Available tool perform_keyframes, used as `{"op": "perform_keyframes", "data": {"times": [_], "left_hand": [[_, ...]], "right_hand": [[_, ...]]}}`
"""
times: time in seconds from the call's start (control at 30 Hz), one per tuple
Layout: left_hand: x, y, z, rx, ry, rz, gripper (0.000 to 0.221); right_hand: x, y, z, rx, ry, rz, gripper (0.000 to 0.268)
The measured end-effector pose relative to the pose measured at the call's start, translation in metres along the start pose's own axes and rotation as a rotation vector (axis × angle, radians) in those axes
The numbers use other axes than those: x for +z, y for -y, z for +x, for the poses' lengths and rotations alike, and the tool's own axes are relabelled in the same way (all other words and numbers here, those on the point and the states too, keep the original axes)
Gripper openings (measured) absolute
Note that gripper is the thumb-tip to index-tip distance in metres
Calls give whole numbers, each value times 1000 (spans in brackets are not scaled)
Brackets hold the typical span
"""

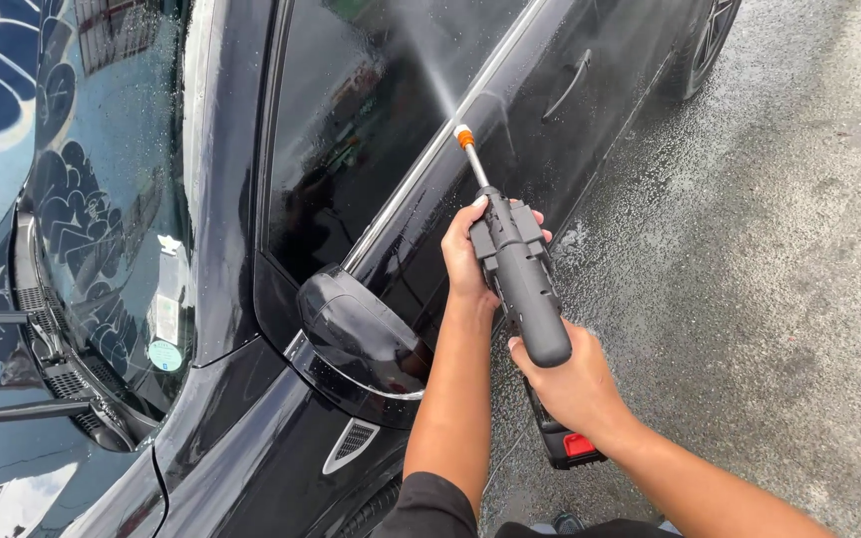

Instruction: Rinsing the exterior of a black car using a portable battery-powered pressure washer, covering the hood, doors, and wheels.

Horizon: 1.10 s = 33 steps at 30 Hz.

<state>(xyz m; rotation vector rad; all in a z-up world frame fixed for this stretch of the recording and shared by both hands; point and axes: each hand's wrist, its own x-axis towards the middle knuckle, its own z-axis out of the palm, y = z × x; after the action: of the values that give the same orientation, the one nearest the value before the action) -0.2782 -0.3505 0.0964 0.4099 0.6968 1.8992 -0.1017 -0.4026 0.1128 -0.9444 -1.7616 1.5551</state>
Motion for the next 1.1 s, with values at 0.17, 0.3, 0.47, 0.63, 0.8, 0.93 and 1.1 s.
{"op": "perform_keyframes", "data": {"times": [0.17, 0.3, 0.47, 0.63, 0.8, 0.93, 1.1], "left_hand": [[-2, 7, 25, -59, 10, -5, 42], [7, 12, 54, -75, 20, -17, 40], [20, 26, 98, -61, 12, -7, 41], [31, 40, 142, -79, 6, 34, 42], [44, 49, 183, -56, 2, 48, 41], [54, 58, 206, -63, 1, 50, 40], [59, 72, 238, -58, 7, 36, 40]], "right_hand": [[-6, -3, 17, -19, -29, 18, 34], [-18, -6, 45, -42, -47, 73, 35], [-47, -6, 84, -45, -38, 49, 35], [-73, -13, 123, -28, -38, 64, 34], [-96, -14, 160, -41, -22, 69, 31], [-112, -21, 187, -29, -7, 32, 28], [-129, -35, 218, -36, -18, 43, 29]]}}
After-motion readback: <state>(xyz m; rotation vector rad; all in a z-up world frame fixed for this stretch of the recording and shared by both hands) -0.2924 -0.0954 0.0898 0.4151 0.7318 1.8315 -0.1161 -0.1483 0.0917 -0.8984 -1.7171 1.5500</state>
